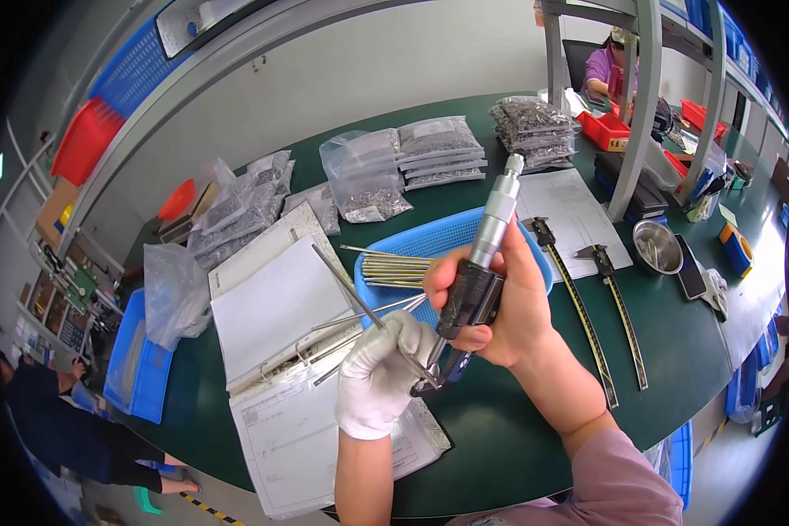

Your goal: Measuring the diameter and characteristics of metal rods using a digital micrometer at a quality control station.

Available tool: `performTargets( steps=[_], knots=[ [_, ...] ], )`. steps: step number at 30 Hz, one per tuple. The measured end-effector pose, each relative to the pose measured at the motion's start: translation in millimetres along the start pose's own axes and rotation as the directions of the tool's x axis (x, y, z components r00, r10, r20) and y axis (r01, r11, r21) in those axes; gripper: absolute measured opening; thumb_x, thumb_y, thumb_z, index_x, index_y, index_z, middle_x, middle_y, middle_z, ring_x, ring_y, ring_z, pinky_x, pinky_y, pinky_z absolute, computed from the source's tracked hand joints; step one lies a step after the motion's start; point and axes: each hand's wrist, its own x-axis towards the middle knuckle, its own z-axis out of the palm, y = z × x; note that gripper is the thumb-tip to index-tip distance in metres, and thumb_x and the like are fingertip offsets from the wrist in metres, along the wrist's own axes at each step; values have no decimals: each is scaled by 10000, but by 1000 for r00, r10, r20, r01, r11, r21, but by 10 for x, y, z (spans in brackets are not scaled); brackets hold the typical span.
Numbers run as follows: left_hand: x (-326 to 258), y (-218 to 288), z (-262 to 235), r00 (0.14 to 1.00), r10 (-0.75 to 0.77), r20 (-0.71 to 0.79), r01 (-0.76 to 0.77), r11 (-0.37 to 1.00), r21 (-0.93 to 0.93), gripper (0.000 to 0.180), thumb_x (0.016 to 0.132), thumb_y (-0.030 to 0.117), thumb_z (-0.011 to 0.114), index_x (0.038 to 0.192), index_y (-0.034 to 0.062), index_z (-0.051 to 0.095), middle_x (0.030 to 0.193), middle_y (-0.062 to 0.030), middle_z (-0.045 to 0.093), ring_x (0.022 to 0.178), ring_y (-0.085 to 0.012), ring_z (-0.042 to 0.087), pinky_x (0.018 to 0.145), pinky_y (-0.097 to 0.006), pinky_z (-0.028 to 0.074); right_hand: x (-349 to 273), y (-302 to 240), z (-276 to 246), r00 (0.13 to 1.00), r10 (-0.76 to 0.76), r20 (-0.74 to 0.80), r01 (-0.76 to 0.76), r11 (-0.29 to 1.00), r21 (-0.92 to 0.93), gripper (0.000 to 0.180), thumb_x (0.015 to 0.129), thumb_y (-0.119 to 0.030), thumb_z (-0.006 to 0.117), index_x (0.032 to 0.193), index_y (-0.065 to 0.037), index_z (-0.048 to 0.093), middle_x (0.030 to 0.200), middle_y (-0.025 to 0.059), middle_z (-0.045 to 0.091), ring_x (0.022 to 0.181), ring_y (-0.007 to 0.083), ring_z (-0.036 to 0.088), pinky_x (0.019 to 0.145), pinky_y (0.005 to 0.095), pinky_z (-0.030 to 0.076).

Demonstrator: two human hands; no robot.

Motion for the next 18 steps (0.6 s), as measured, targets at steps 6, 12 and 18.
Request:
performTargets(
  steps=[6,12,18],
  knots=[
    [13,-12,-12,1000,-5,-20,5,1000,18,260,841,250,434,696,35,432,661,-61,427,633,-144,404,574,-239,337,-6,-19,5,1000,12,0,-12,1000,29,723,800,-593,238,696,59,531,696,157,487,348,143,374,261,203,297],
    [10,-18,-13,1000,-22,-13,22,999,24,265,851,252,419,699,36,443,662,-58,432,619,-141,406,570,-239,338,8,18,-62,991,-63,119,62,998,7,757,773,-647,260,716,53,545,708,167,481,356,141,362,274,192,307],
    [18,-34,24,999,-24,-27,25,999,35,260,852,246,420,703,36,450,668,-57,441,631,-145,422,590,-250,354,3,2,-75,995,-68,75,73,996,-54,764,774,-656,240,696,41,546,677,152,483,348,125,347,274,188,302]
  ],
)
